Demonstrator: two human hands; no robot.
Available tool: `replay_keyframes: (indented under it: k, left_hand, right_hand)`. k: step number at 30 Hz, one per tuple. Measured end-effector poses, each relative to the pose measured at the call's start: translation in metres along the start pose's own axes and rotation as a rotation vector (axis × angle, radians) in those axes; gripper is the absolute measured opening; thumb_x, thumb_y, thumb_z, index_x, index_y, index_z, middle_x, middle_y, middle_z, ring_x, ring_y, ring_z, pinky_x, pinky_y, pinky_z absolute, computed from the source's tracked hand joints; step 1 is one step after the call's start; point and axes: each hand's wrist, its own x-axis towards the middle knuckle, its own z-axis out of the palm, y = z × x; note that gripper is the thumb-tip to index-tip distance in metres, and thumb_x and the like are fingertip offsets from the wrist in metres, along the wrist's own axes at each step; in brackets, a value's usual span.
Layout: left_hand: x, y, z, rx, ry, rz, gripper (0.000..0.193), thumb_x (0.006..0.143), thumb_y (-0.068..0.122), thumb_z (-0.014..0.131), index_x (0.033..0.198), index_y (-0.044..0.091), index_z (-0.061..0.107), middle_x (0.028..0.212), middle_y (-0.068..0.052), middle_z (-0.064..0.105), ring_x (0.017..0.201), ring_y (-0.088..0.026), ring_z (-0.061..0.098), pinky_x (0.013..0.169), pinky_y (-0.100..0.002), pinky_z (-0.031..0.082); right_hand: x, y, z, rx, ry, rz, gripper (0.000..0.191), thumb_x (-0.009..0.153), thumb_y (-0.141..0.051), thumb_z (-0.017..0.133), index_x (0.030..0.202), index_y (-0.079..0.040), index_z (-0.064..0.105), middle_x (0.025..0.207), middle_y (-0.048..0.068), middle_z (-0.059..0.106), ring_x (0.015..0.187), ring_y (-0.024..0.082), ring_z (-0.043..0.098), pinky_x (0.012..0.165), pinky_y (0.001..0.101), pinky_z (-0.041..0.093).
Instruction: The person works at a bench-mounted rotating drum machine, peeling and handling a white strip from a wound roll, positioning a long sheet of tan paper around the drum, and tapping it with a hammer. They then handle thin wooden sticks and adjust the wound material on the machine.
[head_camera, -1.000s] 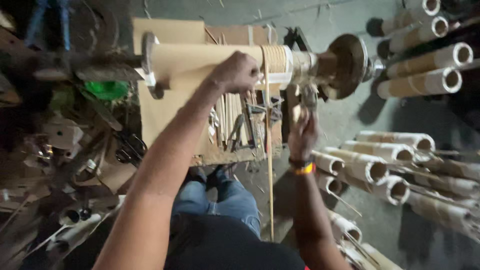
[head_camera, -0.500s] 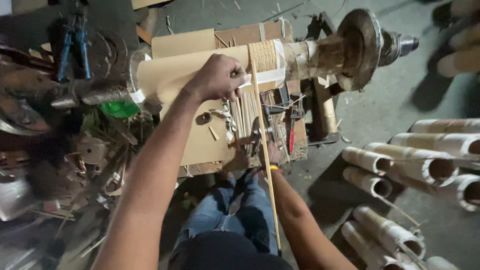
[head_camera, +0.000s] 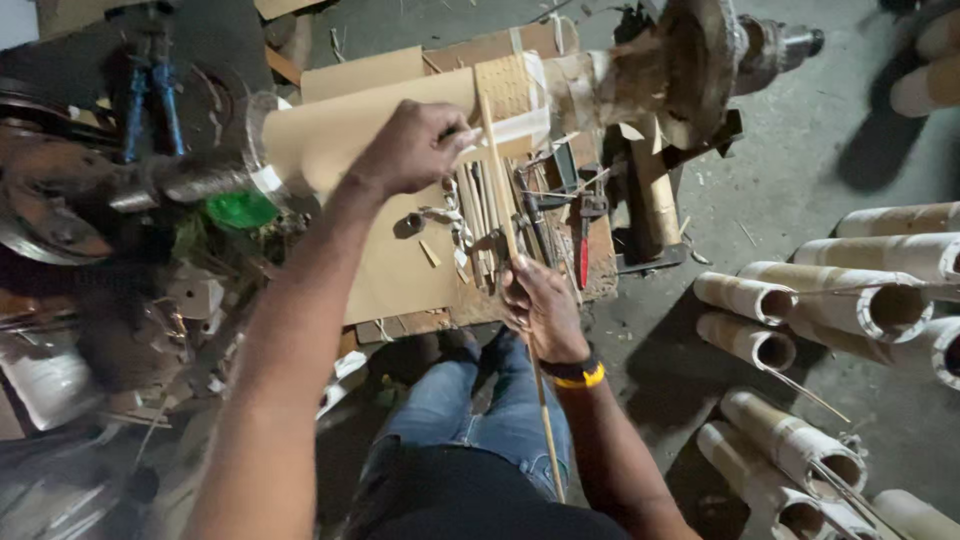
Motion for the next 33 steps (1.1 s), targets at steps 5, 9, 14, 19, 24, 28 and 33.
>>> replay_keyframes:
  k: [5, 9, 14, 19, 24, 28, 33]
  left_hand:
    - [-0.005, -0.001, 0.0, 0.156, 0.12, 0.206, 0.012, 0.098, 0.009, 0.075, 0.092, -0.002, 0.073, 0.072, -0.011, 0.066, 0.058, -0.017, 0.063, 0.053, -0.033, 0.048]
    - [-0.003, 0.01, -0.004, -0.029, 0.068, -0.045, 0.017, 0.099, 0.014, 0.072, 0.091, -0.001, 0.072, 0.071, -0.006, 0.069, 0.059, -0.01, 0.069, 0.048, -0.027, 0.051]
    - [-0.003, 0.027, -0.005, -0.068, 0.07, -0.129, 0.019, 0.098, 0.018, 0.074, 0.094, -0.001, 0.072, 0.072, -0.006, 0.07, 0.059, -0.009, 0.07, 0.046, -0.027, 0.055]
    - [-0.003, 0.034, -0.004, -0.096, 0.069, -0.154, 0.021, 0.099, 0.019, 0.073, 0.093, -0.001, 0.072, 0.072, -0.006, 0.071, 0.059, -0.008, 0.071, 0.046, -0.026, 0.057]
    - [-0.003, 0.031, -0.003, -0.014, 0.104, -0.069, 0.023, 0.099, 0.018, 0.074, 0.087, -0.002, 0.072, 0.07, -0.007, 0.071, 0.061, -0.01, 0.073, 0.049, -0.027, 0.058]
    - [-0.003, 0.028, -0.003, -0.155, 0.076, -0.117, 0.019, 0.099, 0.015, 0.07, 0.088, 0.0, 0.07, 0.07, -0.006, 0.071, 0.062, -0.011, 0.073, 0.049, -0.027, 0.06]
    - [-0.002, 0.022, -0.004, -0.086, 0.073, -0.039, 0.02, 0.101, 0.012, 0.068, 0.085, -0.001, 0.067, 0.07, -0.005, 0.07, 0.064, -0.011, 0.075, 0.049, -0.027, 0.06]
  right_hand:
    - [0.013, 0.015, -0.021, -0.178, 0.069, -0.065, 0.029, 0.109, -0.031, 0.055, 0.088, -0.01, 0.061, 0.065, -0.008, 0.045, 0.053, 0.004, 0.039, 0.046, 0.0212, 0.031]
    - [0.018, 0.026, -0.03, -0.17, 0.042, -0.145, 0.027, 0.109, -0.028, 0.055, 0.088, -0.012, 0.06, 0.069, -0.011, 0.045, 0.057, 0.001, 0.038, 0.048, 0.0203, 0.029]
    - [0.027, 0.039, -0.033, -0.208, 0.051, -0.257, 0.032, 0.11, -0.027, 0.054, 0.091, -0.006, 0.067, 0.071, -0.007, 0.049, 0.06, 0.002, 0.039, 0.052, 0.0213, 0.031]
    - [0.034, 0.049, -0.035, -0.207, 0.067, -0.274, 0.032, 0.11, -0.027, 0.054, 0.086, -0.007, 0.062, 0.07, -0.007, 0.047, 0.058, 0.002, 0.038, 0.05, 0.021, 0.03]
    - [0.033, 0.05, -0.032, -0.273, 0.079, -0.287, 0.033, 0.11, -0.029, 0.054, 0.087, -0.008, 0.063, 0.069, -0.007, 0.048, 0.058, 0.002, 0.039, 0.049, 0.0198, 0.029]
    - [0.029, 0.047, -0.027, -0.288, 0.078, -0.288, 0.031, 0.11, -0.031, 0.055, 0.086, -0.011, 0.059, 0.069, -0.007, 0.048, 0.058, 0.002, 0.04, 0.048, 0.0198, 0.03]
    - [0.024, 0.043, -0.019, -0.276, 0.064, -0.344, 0.028, 0.11, -0.03, 0.057, 0.091, -0.01, 0.06, 0.074, -0.007, 0.05, 0.061, 0.001, 0.042, 0.051, 0.0204, 0.032]
